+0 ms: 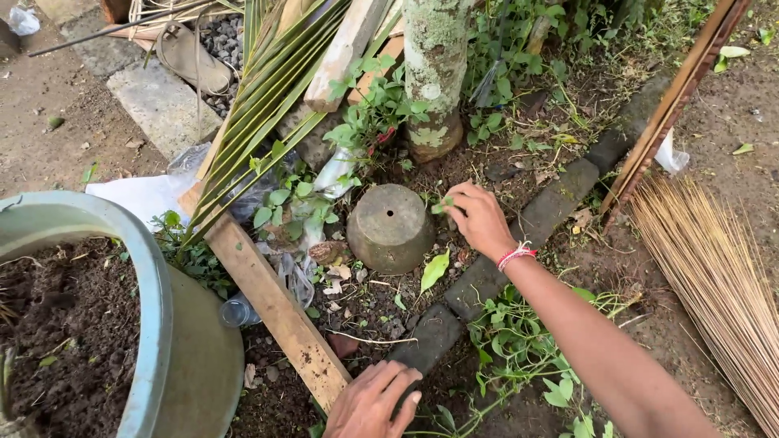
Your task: The person is weeding a garden bed, picking up small debris by hand, and using a dustpan to collect the waste.
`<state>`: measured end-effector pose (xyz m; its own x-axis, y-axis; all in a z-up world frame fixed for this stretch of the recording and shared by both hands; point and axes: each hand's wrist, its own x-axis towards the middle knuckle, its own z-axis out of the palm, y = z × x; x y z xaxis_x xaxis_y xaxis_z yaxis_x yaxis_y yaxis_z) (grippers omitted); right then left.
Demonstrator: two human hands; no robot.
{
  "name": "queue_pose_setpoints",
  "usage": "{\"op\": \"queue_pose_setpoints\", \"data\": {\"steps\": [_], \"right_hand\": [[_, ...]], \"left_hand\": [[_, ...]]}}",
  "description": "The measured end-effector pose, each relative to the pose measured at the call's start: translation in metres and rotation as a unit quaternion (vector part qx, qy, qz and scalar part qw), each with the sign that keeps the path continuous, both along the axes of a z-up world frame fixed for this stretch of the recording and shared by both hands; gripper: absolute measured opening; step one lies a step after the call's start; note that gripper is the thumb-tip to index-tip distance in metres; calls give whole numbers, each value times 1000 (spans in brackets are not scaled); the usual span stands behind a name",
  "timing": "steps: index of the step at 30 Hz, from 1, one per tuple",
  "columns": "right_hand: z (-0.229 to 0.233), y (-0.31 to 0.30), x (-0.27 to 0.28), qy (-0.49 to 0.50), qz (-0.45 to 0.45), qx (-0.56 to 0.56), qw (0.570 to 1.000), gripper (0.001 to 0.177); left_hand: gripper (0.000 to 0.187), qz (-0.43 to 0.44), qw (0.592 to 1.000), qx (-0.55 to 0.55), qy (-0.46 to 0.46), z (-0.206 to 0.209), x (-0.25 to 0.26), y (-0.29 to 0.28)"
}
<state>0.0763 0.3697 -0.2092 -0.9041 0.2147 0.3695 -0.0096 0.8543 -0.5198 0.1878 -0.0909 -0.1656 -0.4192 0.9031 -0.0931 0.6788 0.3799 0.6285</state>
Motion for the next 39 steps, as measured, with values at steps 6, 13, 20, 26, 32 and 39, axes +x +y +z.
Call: {"op": "queue_pose_setpoints", "data": {"steps": [6, 13, 20, 26, 32, 39], "right_hand": [[38, -10, -18, -18, -135, -234, 963, 27], [50, -26, -31, -11, -124, -301, 945, 41], [41, -38, -53, -13, -110, -438, 892, 29], [68, -55, -43, -26, -154, -481, 863, 31], [153, -45, 2, -47, -89, -328, 939, 35], [200, 10, 83, -255, 26, -175, 951, 33]], "left_hand": [[52, -21, 998, 43, 41, -21, -2, -2], [49, -17, 998, 39, 51, -10, -2, 2], [50, -19, 998, 17, 59, -10, -3, 1], [48, -26, 998, 10, 54, -14, -3, 2], [51, -32, 999, 0, 7, -11, -4, 3], [53, -36, 999, 6, 39, 10, -1, 2]]}}
